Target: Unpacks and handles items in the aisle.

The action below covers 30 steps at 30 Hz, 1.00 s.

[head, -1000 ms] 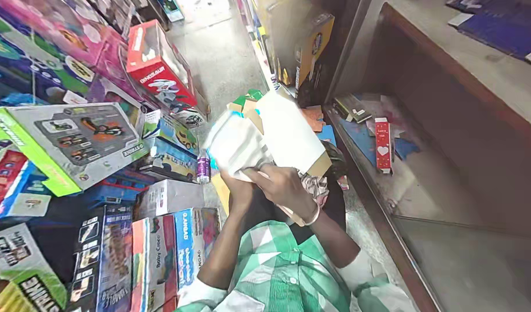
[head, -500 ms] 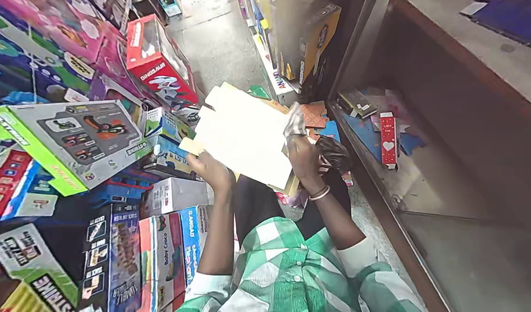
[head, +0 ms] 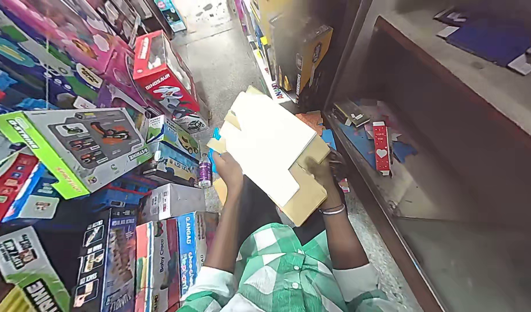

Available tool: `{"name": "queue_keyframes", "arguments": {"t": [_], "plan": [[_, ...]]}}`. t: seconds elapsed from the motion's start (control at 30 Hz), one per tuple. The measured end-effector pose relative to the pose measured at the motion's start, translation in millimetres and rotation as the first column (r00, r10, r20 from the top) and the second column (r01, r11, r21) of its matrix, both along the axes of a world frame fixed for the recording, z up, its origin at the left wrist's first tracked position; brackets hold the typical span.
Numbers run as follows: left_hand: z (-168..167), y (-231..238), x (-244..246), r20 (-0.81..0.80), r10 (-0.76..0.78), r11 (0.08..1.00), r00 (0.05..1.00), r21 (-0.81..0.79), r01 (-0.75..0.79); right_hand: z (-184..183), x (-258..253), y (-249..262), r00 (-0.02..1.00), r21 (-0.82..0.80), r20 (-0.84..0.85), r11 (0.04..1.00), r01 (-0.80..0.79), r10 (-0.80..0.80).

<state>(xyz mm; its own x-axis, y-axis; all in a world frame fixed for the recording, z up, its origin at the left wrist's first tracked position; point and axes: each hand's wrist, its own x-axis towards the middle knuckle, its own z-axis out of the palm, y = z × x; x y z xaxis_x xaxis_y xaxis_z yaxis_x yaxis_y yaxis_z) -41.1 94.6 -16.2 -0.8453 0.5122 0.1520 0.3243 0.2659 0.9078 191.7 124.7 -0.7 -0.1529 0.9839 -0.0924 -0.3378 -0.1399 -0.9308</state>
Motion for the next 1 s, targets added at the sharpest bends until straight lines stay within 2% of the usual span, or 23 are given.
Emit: {"name": "queue_keyframes", "arguments": {"t": [0.03, 0.07, 0.13, 0.17, 0.2, 0.23, 0.3, 0.37, 0.43, 0.47, 0.5, 0.57, 0.63, 0.67, 0.73, 0.77, 0.8, 0.9, 0.93, 0.97, 1.0], "plan": [[-3, -2, 2, -0.033, -0.077, 0.995, 0.996, -0.059, 0.075, 7, -5, 0, 0.998, 0.064, 0.057, 0.998, -0.019, 0.015], [-4, -5, 5, -0.003, -0.221, 0.974, 0.975, -0.042, 0.221, 11, -11, -2, 0.981, 0.156, 0.193, 0.987, -0.025, -0.005], [10, -16, 21, 0.117, -0.524, 0.850, 0.844, 0.140, 0.508, 10, -30, -10, 0.836, 0.392, 0.526, 0.917, -0.076, -0.156], [20, -21, 33, 0.182, -0.650, 0.754, 0.738, 0.276, 0.597, 7, -41, -18, 0.762, 0.497, 0.603, 0.859, -0.125, -0.238], [32, -27, 47, 0.235, -0.722, 0.684, 0.651, 0.388, 0.618, 5, -50, -28, 0.726, 0.573, 0.632, 0.794, -0.203, -0.270], [40, -32, 56, 0.271, -0.735, 0.666, 0.622, 0.461, 0.587, 2, -56, -35, 0.724, 0.618, 0.639, 0.733, -0.284, -0.259], [49, -38, 57, 0.371, -0.699, 0.697, 0.612, 0.544, 0.467, -2, -60, -39, 0.760, 0.628, 0.635, 0.666, -0.402, -0.140], [46, -49, 45, 0.442, -0.736, 0.663, 0.513, 0.624, 0.414, -7, -56, -37, 0.797, 0.573, 0.602, 0.669, -0.473, 0.049], [38, -61, 40, 0.389, -0.818, 0.562, 0.423, 0.696, 0.447, -8, -52, -33, 0.834, 0.529, 0.521, 0.698, -0.482, 0.180], [34, -66, 42, 0.378, -0.829, 0.545, 0.412, 0.709, 0.447, -7, -51, -32, 0.855, 0.532, 0.483, 0.712, -0.458, 0.188], [31, -71, 47, 0.384, -0.810, 0.569, 0.442, 0.696, 0.438, -5, -51, -30, 0.868, 0.560, 0.475, 0.712, -0.423, 0.143], [30, -74, 58, 0.423, -0.740, 0.655, 0.523, 0.632, 0.415, -2, -52, -23, 0.841, 0.658, 0.538, 0.651, -0.379, -0.054], [36, -75, 62, 0.489, -0.726, 0.675, 0.483, 0.639, 0.368, -1, -51, -9, 0.776, 0.724, 0.581, 0.592, -0.354, -0.247], [40, -77, 62, 0.509, -0.743, 0.660, 0.434, 0.664, 0.351, 0, -48, 0, 0.758, 0.718, 0.592, 0.607, -0.342, -0.273], [45, -80, 57, 0.502, -0.804, 0.593, 0.319, 0.713, 0.374, 5, -42, 14, 0.777, 0.634, 0.605, 0.696, -0.337, -0.175], [46, -79, 56, 0.491, -0.825, 0.565, 0.280, 0.726, 0.392, 7, -44, 13, 0.803, 0.610, 0.587, 0.709, -0.354, -0.104], [49, -76, 55, 0.490, -0.829, 0.559, 0.269, 0.729, 0.395, 10, -53, 7, 0.836, 0.639, 0.546, 0.672, -0.374, -0.053], [56, -68, 54, 0.517, -0.805, 0.590, 0.290, 0.747, 0.306, 22, -79, -28, 0.853, 0.768, 0.521, 0.450, -0.456, -0.024], [57, -68, 50, 0.516, -0.824, 0.566, 0.236, 0.772, 0.290, 24, -79, -26, 0.846, 0.778, 0.531, 0.422, -0.465, -0.046], [57, -68, 47, 0.516, -0.840, 0.543, 0.168, 0.795, 0.269, 23, -77, -13, 0.842, 0.780, 0.533, 0.433, -0.452, -0.080], [57, -73, 46, 0.540, -0.830, 0.558, 0.138, 0.795, 0.239, 20, -73, 4, 0.835, 0.754, 0.541, 0.497, -0.429, -0.100]]}}
